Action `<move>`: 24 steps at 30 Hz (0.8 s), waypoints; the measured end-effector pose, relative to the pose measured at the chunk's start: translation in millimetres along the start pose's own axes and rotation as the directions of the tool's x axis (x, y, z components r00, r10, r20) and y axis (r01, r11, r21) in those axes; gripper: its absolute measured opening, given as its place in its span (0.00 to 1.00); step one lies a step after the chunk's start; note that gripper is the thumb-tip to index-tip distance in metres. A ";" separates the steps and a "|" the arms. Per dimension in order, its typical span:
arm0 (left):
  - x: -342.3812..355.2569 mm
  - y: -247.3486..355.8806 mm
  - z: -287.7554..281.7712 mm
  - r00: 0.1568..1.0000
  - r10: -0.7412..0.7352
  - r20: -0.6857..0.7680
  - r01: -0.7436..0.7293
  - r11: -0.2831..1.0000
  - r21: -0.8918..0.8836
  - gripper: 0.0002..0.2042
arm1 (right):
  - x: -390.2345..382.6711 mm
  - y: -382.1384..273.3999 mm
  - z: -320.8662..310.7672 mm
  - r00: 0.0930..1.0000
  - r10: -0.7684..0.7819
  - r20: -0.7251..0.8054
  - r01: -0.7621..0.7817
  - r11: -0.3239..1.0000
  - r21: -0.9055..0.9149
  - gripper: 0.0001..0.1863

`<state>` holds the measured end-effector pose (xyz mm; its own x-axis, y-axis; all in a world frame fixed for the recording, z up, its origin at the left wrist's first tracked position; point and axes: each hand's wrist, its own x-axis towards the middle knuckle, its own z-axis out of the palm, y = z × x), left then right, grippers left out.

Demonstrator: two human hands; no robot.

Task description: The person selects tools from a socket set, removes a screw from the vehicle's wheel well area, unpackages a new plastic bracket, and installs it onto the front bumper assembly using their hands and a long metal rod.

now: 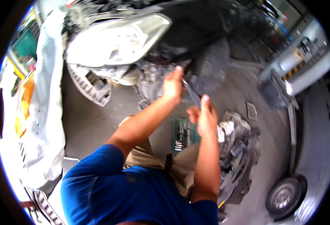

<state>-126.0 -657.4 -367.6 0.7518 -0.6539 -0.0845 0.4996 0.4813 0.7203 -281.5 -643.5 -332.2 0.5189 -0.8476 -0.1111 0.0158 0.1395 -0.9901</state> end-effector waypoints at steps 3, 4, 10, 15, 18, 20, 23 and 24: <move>0.1 -9.1 -1.2 1.000 0.005 0.002 -0.005 1.000 0.003 0.20 | -11.4 -5.3 14.7 0.930 -0.348 -0.115 0.257 0.842 -0.474 0.13; -5.5 -9.6 6.3 0.998 -0.028 0.053 0.028 1.000 -0.003 0.20 | -0.8 2.5 -0.3 0.586 -0.799 0.138 0.624 0.335 -0.706 0.13; -4.6 4.2 -13.0 0.982 -0.135 0.135 0.153 0.980 -0.129 0.17 | -21.1 -6.9 18.6 0.921 -0.385 -0.057 0.329 0.850 -0.412 0.21; -9.4 6.5 -7.2 0.975 -0.161 0.155 0.186 0.969 -0.163 0.16 | -20.6 -10.0 14.4 0.949 -0.313 -0.036 0.264 0.851 -0.455 0.20; -11.0 7.3 -4.2 0.975 -0.168 0.146 0.179 0.982 -0.067 0.16 | -4.6 -11.6 3.1 0.431 -0.809 0.401 0.622 -0.056 -0.781 0.19; -5.0 8.3 -5.0 0.973 -0.150 0.175 0.163 0.985 -0.059 0.15 | -6.6 -10.6 3.2 0.586 -0.758 0.286 0.629 0.202 -0.751 0.24; -9.1 10.8 -3.9 0.963 -0.180 0.200 0.215 0.962 -0.167 0.15 | -18.2 -8.1 8.9 0.946 -0.324 -0.027 0.294 0.887 -0.355 0.31; -10.7 10.8 -5.9 0.963 -0.180 0.201 0.219 0.958 -0.188 0.15 | -18.9 -9.2 3.7 0.983 -0.177 -0.042 0.167 0.969 -0.184 0.29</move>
<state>-126.2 -641.7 -363.0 0.5471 -0.8339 -0.0725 0.7236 0.4277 0.5418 -288.3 -626.8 -320.7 0.4712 -0.8798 0.0628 -0.0553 -0.1006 -0.9934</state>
